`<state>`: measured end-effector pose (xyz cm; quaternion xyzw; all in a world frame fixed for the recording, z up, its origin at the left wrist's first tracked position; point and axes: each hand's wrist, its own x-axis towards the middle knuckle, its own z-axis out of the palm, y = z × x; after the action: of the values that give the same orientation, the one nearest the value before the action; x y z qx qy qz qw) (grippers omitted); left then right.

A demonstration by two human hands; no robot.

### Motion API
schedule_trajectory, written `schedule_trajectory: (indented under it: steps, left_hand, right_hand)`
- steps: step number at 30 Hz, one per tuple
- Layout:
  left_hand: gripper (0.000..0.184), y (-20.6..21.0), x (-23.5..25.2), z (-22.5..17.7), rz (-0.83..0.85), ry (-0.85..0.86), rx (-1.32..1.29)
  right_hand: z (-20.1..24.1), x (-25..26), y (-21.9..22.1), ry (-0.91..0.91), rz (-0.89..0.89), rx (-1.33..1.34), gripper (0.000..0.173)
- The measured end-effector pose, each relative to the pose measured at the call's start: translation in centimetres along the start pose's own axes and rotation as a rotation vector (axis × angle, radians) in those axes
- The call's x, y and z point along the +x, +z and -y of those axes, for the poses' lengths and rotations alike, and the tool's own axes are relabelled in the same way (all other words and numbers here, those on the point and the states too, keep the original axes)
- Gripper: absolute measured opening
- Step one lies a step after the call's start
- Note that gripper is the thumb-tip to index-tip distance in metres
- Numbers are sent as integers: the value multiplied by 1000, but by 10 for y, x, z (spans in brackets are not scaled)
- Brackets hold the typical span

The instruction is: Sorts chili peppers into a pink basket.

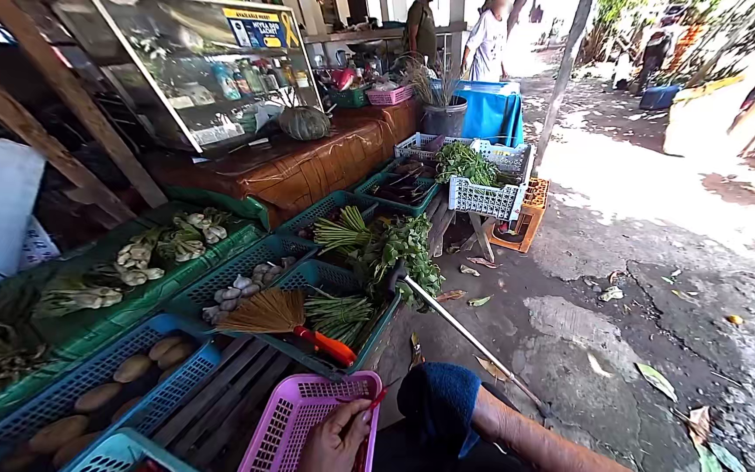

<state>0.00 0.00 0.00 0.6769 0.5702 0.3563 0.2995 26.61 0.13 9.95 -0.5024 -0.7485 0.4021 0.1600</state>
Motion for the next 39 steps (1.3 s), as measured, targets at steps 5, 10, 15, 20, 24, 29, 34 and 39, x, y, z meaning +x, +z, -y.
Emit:
schedule_trajectory:
  steps: [5,10,15,20,24,29,34,39]
  left_hand:
    - [20,18,0,-12,58,171,-52]
    - [17,24,1,-18,163,167,-158]
    - [13,26,-1,-19,143,89,-398]
    - [18,22,-1,-14,140,65,-674]
    - [36,32,-3,-18,210,36,-750]
    - [18,46,-6,-19,151,-34,-700]
    - [14,42,0,-9,53,36,-858]
    - [25,35,-1,-15,1,11,-750]
  right_hand:
    - [-12,14,6,84,69,98,27]
    - [15,22,0,127,281,-150,26]
    - [-95,32,64,-136,45,456,24]
    - [-82,27,54,-79,84,451,23]
    - [-82,24,57,-72,25,569,25]
    - [-65,18,52,-120,-26,446,28]
    - [-26,12,14,42,163,47,28]
    - [-77,22,36,-50,-118,534,20]
